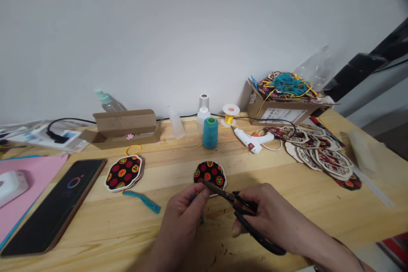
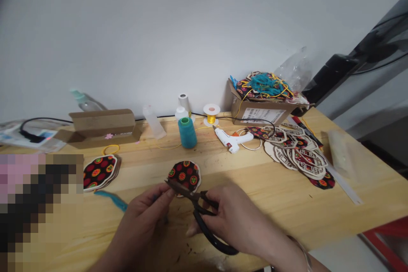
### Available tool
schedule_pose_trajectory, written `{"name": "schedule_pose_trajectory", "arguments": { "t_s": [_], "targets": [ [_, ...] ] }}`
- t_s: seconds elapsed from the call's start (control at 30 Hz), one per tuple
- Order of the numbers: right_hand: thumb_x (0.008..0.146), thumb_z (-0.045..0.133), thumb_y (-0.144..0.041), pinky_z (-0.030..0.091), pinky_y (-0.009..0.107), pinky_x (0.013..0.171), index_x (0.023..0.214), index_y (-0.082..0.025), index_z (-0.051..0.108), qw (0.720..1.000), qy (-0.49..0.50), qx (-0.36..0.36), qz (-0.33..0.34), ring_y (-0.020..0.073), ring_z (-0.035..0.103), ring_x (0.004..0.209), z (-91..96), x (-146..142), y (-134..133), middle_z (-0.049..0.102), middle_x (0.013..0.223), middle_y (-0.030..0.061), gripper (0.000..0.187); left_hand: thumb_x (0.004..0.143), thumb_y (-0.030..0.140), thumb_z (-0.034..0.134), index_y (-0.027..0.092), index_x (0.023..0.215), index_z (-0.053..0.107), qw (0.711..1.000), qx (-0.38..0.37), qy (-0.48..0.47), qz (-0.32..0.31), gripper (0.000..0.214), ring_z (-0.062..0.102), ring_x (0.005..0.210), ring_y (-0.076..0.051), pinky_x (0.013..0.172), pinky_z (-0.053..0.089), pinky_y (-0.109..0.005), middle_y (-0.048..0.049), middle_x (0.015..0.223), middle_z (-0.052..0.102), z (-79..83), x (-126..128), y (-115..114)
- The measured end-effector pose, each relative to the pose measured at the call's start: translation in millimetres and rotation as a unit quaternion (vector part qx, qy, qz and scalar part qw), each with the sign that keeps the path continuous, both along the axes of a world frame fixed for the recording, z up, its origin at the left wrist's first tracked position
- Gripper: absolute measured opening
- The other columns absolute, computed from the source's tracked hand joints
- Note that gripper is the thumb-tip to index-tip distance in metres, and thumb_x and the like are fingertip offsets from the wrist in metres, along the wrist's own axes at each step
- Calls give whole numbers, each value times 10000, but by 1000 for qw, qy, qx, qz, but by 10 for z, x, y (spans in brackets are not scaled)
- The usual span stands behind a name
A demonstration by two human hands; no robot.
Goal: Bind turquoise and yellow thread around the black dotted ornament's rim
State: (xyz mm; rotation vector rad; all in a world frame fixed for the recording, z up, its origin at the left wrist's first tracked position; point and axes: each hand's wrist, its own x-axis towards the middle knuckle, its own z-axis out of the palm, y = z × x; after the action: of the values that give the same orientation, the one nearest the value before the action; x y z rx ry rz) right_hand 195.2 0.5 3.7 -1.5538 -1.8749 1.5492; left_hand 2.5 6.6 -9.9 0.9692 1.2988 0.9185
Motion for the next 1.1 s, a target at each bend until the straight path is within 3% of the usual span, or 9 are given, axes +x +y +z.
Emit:
{"name": "schedule_pose_trajectory", "arguments": {
  "t_s": [0.13, 0.27, 0.47, 0.67, 0.87, 0.93, 1.0, 1.07, 1.1],
  "targets": [
    [670, 640, -280, 217, 184, 435, 633, -172, 556, 995, -48, 58, 71, 60, 316, 487, 77, 14, -69, 438, 533, -68, 142, 688, 414, 639, 173, 842, 691, 996, -72, -34, 47, 291, 243, 348, -62, 351, 195, -179, 95, 391, 323, -74, -10, 10],
    [596, 644, -167, 269, 199, 513, 664, -189, 587, 971, -103, 121, 182, 93, 462, 589, 184, 95, -155, 568, 653, -44, 91, 685, 437, 645, 163, 869, 662, 988, -111, -70, 80, 330, 199, 356, -44, 347, 171, -158, 115, 404, 265, -63, 9, 17],
    [657, 558, -167, 305, 234, 536, 727, -211, 581, 954, -251, 149, 65, 149, 531, 643, 131, 606, -90, 593, 730, 9, 86, 737, 488, 566, 100, 879, 666, 962, -127, -208, 126, 426, 116, 403, -36, 355, 96, -150, 107, 483, 205, 9, 20, 25],
    [713, 516, -200, 354, 273, 572, 726, -200, 578, 911, -379, 160, -20, 181, 566, 652, -7, 1209, 13, 614, 774, 50, 64, 748, 551, 500, 69, 918, 661, 941, -167, -264, 133, 536, 110, 412, -40, 363, 70, -144, 97, 500, 206, 19, 8, 50],
    [772, 483, -262, 381, 317, 614, 798, -187, 602, 878, -433, 196, -50, 218, 576, 690, 0, 1222, 0, 621, 788, 84, 143, 755, 555, 490, 69, 932, 659, 939, -145, -282, 134, 544, 143, 417, -39, 366, 81, -145, 87, 516, 242, 21, 16, 34],
    [769, 506, -300, 390, 342, 653, 880, -184, 615, 877, -410, 235, -87, 239, 569, 747, 55, 990, 9, 619, 852, 98, 195, 771, 550, 471, 75, 951, 658, 939, -145, -287, 124, 541, 143, 419, -40, 371, 81, -148, 86, 511, 245, 26, 18, 38],
    [791, 502, -344, 394, 333, 699, 979, -208, 608, 920, -283, 246, -113, 221, 554, 814, 106, 647, 27, 608, 929, 79, 256, 782, 549, 456, 82, 963, 657, 940, -143, -288, 116, 540, 147, 418, -40, 376, 78, -152, 84, 508, 254, 27, 19, 40],
    [798, 505, -373, 395, 275, 633, 901, -189, 624, 980, -65, 147, -114, 159, 534, 710, 121, 256, 51, 596, 788, 39, 242, 780, 557, 452, 92, 974, 657, 943, -132, -285, 111, 545, 155, 416, -39, 380, 79, -158, 82, 511, 264, 22, 18, 35],
    [765, 553, -378, 386, 252, 597, 927, -177, 620, 991, 37, 61, -117, 140, 518, 677, 113, 69, 64, 583, 748, 23, 267, 776, 563, 454, 97, 980, 657, 945, -126, -282, 107, 548, 158, 413, -38, 381, 80, -161, 81, 512, 269, 18, 16, 29]
  ]
}}
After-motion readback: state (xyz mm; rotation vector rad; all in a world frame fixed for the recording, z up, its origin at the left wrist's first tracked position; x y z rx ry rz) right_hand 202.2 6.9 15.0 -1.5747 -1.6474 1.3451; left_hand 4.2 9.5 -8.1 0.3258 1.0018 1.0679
